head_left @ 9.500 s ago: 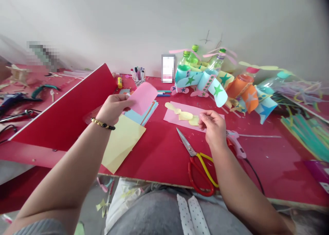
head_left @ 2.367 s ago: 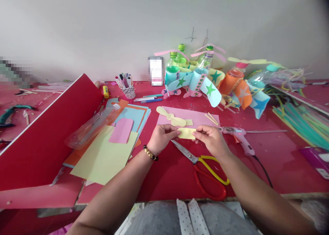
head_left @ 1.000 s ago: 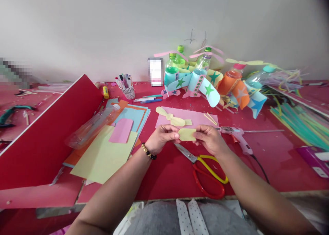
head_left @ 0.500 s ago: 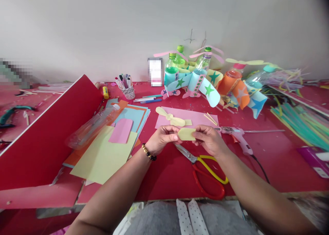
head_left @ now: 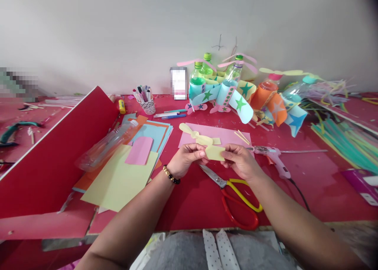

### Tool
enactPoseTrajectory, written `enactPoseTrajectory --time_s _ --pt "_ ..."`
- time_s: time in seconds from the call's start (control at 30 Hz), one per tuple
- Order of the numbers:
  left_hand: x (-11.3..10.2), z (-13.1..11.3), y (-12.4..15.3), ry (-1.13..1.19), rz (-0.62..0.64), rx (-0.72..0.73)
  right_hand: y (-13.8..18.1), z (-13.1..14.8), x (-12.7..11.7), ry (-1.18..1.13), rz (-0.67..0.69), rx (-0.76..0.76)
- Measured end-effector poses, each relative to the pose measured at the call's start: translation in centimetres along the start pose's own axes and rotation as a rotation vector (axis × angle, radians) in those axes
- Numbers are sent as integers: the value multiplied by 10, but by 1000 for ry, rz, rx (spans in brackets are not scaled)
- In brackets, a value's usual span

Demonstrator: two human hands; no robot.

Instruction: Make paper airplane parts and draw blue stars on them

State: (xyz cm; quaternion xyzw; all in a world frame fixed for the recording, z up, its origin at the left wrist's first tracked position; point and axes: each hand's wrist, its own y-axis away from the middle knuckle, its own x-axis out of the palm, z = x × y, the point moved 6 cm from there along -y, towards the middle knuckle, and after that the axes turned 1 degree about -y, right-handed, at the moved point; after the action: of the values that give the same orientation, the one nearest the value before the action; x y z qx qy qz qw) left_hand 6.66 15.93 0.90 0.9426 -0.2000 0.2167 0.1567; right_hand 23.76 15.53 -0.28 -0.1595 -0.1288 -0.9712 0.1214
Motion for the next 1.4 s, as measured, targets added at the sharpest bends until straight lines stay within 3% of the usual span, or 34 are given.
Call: enactPoseTrajectory --time_s 0.73,1.0,1.17,1.3,1.4 --pt "3 6 1 37 22 -63 -1 -3 0 -6 21 34" --pt "-8 -3 -2 -55 -145 108 -2 3 1 75 -34 -52" --pt "-11 -8 1 -130 -267 239 2 8 7 369 -70 -215" --pt "-5 -6 3 -167 -273 272 5 5 9 614 -141 -282" --pt "-2 -4 3 -183 -258 276 5 5 10 556 -113 -303"
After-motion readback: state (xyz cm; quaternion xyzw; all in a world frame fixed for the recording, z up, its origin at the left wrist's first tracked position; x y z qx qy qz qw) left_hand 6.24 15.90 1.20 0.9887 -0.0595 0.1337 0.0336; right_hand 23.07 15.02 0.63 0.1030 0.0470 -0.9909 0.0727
